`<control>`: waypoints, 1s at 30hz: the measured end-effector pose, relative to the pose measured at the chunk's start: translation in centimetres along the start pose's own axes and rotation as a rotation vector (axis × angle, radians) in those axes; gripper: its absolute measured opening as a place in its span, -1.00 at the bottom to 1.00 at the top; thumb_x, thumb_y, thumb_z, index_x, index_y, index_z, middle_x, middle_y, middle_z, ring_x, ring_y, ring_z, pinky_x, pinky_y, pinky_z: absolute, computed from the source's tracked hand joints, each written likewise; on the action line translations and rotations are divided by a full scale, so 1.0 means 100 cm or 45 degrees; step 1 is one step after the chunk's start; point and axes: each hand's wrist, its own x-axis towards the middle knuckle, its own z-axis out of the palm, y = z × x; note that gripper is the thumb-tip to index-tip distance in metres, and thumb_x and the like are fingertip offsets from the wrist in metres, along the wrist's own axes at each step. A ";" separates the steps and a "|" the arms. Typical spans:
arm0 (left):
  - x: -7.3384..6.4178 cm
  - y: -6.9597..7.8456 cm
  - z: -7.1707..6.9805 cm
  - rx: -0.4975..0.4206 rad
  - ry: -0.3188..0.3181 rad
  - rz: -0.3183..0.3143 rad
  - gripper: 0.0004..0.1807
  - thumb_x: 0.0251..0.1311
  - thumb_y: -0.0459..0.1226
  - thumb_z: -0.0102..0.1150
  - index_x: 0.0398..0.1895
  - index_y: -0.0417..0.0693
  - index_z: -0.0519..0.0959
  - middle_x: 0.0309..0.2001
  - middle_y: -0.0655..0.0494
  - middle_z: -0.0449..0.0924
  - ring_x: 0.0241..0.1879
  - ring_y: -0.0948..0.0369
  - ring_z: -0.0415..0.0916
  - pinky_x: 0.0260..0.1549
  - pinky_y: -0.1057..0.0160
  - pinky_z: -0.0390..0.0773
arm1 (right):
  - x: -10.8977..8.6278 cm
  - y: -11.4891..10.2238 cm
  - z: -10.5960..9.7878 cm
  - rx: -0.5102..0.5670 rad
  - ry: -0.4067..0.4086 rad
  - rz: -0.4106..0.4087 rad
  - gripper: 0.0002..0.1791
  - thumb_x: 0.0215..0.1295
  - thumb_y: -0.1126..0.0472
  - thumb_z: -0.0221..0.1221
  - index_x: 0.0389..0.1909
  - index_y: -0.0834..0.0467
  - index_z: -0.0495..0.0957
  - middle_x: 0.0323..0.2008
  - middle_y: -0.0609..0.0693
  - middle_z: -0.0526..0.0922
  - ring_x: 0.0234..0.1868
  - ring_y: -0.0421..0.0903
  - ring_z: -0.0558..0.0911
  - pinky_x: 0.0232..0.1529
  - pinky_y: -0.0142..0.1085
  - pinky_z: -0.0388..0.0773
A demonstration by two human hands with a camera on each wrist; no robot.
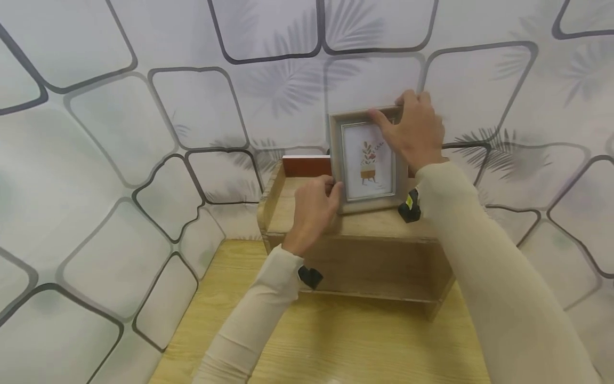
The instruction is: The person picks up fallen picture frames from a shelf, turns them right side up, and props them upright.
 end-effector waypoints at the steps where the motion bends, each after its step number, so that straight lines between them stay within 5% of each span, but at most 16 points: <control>1: 0.001 -0.001 0.001 0.000 0.000 -0.003 -0.74 0.40 -0.25 0.21 -0.48 -0.13 0.67 -0.55 0.10 0.65 -0.55 0.21 0.58 -0.40 0.16 0.59 | -0.001 -0.001 0.000 -0.006 0.015 0.009 -0.10 0.34 -0.42 0.05 0.25 0.35 0.44 0.16 0.42 0.43 0.03 0.50 0.46 0.10 0.36 0.32; 12: 0.006 -0.008 0.004 0.004 -0.010 -0.054 -0.77 0.41 -0.26 0.19 -0.09 -0.21 0.75 -0.21 -0.04 0.78 -0.21 0.05 0.74 -0.20 0.06 0.64 | -0.011 -0.010 0.003 -0.102 0.100 0.112 -0.08 0.31 -0.47 0.02 0.23 0.30 0.44 0.14 0.39 0.44 -0.16 0.46 0.51 -0.15 0.27 0.45; 21: 0.007 -0.009 0.003 0.002 0.016 -0.039 -0.80 0.40 -0.26 0.20 -0.17 -0.18 0.76 -0.27 -0.03 0.78 -0.22 0.02 0.73 -0.24 0.03 0.63 | -0.015 -0.014 0.003 -0.139 0.107 0.141 -0.07 0.32 -0.49 -0.01 0.24 0.30 0.42 0.11 0.39 0.42 -0.23 0.40 0.50 -0.20 0.23 0.45; 30: 0.006 -0.009 0.000 -0.004 -0.024 -0.079 -0.70 0.44 -0.19 0.17 0.00 -0.24 0.70 -0.16 -0.07 0.77 -0.17 0.03 0.73 -0.15 0.06 0.64 | -0.016 -0.015 -0.012 -0.152 -0.039 0.165 -0.06 0.37 -0.49 -0.14 0.37 0.24 0.31 0.21 0.44 0.37 -0.02 0.57 0.45 -0.04 0.36 0.38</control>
